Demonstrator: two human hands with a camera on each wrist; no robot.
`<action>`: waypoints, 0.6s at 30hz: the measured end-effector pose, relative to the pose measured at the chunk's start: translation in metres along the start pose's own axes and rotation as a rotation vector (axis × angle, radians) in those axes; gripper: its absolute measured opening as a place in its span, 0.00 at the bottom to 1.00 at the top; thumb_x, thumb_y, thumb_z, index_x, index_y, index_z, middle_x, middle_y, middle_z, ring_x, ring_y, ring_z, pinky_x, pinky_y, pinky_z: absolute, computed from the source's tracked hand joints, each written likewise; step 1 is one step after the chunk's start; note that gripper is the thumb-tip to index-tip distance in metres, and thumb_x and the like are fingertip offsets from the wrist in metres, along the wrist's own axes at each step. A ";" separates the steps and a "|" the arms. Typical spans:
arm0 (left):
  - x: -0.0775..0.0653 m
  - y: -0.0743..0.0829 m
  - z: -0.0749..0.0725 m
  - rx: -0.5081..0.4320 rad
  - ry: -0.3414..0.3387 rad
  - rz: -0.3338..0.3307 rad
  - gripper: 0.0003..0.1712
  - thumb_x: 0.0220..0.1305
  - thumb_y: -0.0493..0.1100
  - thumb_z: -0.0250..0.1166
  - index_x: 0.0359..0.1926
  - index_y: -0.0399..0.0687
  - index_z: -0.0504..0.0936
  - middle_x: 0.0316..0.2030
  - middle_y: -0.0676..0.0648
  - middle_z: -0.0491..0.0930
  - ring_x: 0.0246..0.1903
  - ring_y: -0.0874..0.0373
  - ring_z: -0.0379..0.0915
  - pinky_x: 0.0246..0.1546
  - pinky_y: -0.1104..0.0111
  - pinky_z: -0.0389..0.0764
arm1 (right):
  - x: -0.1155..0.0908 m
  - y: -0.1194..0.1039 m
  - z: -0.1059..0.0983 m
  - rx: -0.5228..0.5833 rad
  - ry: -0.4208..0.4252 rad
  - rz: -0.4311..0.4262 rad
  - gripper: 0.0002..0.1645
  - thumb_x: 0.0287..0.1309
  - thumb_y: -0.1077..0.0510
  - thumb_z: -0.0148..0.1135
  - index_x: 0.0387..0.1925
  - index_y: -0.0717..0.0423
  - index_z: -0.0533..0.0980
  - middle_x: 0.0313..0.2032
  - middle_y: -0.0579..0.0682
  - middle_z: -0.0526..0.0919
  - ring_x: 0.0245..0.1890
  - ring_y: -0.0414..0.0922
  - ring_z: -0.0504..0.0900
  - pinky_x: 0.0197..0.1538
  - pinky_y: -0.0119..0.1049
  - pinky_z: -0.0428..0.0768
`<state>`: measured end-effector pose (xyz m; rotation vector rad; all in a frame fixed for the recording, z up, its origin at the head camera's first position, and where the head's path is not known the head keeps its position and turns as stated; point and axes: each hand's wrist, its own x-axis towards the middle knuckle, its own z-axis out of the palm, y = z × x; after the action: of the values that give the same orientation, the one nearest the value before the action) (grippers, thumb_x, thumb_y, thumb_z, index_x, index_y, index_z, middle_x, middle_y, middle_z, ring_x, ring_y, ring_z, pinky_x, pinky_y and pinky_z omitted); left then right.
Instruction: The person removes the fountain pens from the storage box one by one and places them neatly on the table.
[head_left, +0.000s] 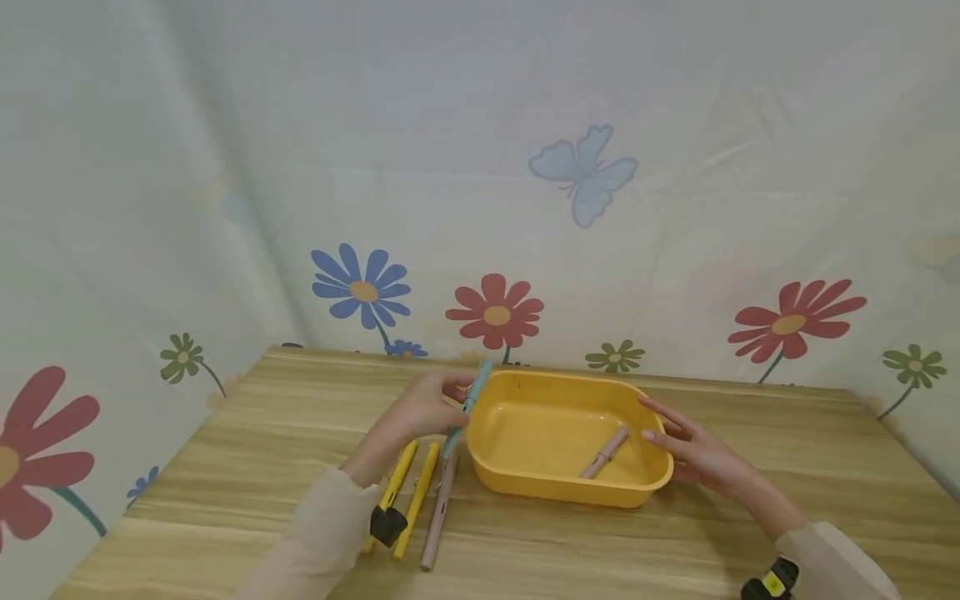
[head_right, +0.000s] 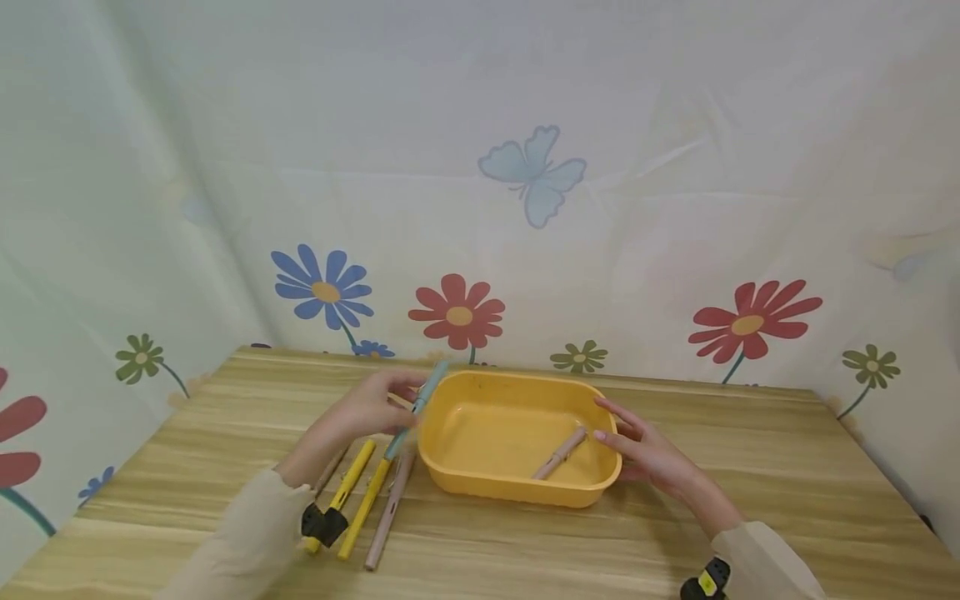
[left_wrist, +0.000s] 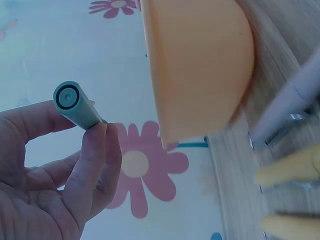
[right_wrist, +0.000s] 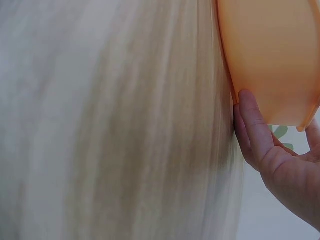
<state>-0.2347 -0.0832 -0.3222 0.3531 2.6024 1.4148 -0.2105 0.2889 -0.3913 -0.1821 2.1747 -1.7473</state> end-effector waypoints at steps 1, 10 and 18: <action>-0.002 -0.003 -0.003 0.003 0.002 -0.001 0.31 0.44 0.28 0.64 0.54 0.40 0.75 0.36 0.43 0.76 0.32 0.55 0.73 0.26 0.66 0.81 | 0.000 0.001 0.000 0.002 -0.001 0.001 0.41 0.62 0.51 0.52 0.70 0.50 0.43 0.66 0.72 0.37 0.56 0.59 0.68 0.48 0.50 0.76; -0.022 -0.029 -0.030 0.041 0.048 -0.045 0.32 0.44 0.29 0.65 0.56 0.35 0.72 0.38 0.40 0.76 0.28 0.56 0.74 0.23 0.67 0.79 | -0.001 0.002 0.001 0.013 -0.007 -0.008 0.41 0.62 0.52 0.53 0.70 0.50 0.44 0.66 0.72 0.37 0.56 0.59 0.68 0.48 0.50 0.76; -0.042 -0.047 -0.053 0.083 0.058 -0.070 0.33 0.46 0.30 0.64 0.57 0.33 0.70 0.41 0.38 0.76 0.32 0.55 0.75 0.26 0.66 0.81 | 0.001 0.000 0.000 0.010 0.003 0.002 0.41 0.62 0.52 0.53 0.70 0.50 0.44 0.66 0.71 0.38 0.56 0.58 0.69 0.48 0.50 0.76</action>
<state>-0.2135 -0.1618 -0.3323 0.2325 2.6977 1.3174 -0.2111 0.2886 -0.3916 -0.1746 2.1672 -1.7586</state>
